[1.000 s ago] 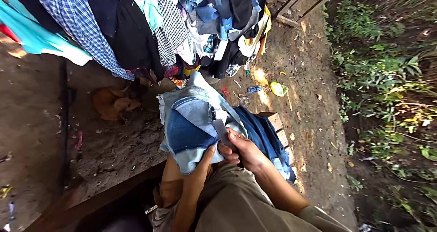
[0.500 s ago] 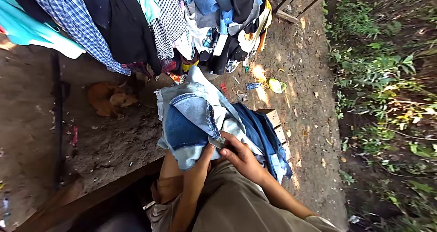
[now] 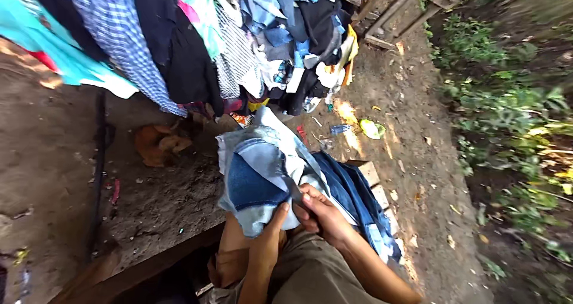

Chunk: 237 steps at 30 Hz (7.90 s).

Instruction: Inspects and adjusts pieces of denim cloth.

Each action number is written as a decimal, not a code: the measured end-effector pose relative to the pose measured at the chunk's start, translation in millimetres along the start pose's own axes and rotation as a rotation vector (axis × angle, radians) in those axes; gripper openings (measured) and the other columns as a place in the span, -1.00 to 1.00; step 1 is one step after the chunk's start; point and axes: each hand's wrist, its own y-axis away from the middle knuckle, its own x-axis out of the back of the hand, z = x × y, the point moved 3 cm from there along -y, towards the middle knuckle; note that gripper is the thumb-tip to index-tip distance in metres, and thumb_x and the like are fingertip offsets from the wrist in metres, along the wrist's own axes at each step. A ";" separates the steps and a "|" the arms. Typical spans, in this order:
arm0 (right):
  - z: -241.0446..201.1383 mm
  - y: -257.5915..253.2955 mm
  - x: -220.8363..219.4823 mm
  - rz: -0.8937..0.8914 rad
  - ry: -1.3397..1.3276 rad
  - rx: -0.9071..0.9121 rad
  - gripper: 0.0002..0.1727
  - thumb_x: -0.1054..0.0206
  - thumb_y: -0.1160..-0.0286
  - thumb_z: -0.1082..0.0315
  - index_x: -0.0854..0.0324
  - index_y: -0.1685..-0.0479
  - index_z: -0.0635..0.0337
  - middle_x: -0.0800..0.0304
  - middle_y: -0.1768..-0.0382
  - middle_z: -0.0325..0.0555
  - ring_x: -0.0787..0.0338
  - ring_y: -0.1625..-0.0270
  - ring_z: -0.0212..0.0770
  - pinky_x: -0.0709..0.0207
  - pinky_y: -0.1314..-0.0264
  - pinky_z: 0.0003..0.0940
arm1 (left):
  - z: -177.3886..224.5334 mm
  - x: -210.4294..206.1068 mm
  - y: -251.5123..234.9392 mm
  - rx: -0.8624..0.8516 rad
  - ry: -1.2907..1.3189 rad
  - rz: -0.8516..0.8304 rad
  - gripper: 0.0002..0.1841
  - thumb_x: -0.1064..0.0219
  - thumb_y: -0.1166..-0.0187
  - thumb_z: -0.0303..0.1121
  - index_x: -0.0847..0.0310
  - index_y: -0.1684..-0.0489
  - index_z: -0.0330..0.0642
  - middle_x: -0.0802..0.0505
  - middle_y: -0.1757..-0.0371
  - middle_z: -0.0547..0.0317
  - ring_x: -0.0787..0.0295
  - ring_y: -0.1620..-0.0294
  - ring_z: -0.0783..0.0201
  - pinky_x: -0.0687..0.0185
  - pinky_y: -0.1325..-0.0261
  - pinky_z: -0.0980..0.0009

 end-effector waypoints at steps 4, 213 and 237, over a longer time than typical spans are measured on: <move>-4.2 4.5 8.5 -0.053 0.018 -0.041 -0.66 -0.23 -0.70 -0.05 -0.62 -0.24 -0.12 -0.61 0.48 -0.48 -0.43 0.61 -0.64 -0.27 0.61 -0.73 | -7.0 3.8 -3.4 0.003 -0.001 0.057 -0.62 -0.51 -0.27 -0.64 -0.62 -0.10 -0.43 -0.91 0.07 0.07 -0.87 -0.03 0.29 -0.80 -0.23 0.27; -35.3 24.7 18.1 0.245 1.051 0.823 -0.68 -0.33 -0.68 0.16 -0.76 -0.19 0.15 -0.80 0.16 -0.10 -0.77 0.06 -0.46 -0.65 -0.09 -0.60 | 35.0 -39.7 21.0 -0.111 -0.202 0.007 -0.69 -0.58 -0.16 -0.54 -0.68 0.13 -0.26 -0.94 0.27 0.34 -0.91 0.17 0.47 -0.85 -0.07 0.45; -26.0 21.6 23.6 -0.015 0.741 0.624 -0.58 -0.21 -0.77 0.13 -0.63 -0.37 0.22 -0.81 -0.08 -0.18 -0.73 -0.12 -0.56 -0.60 -0.27 -0.58 | 17.1 -14.7 16.9 0.030 -0.060 -0.063 -0.76 -0.50 -0.28 -0.63 -0.78 0.11 -0.29 -0.94 0.17 0.14 -0.92 0.07 0.34 -0.84 -0.15 0.35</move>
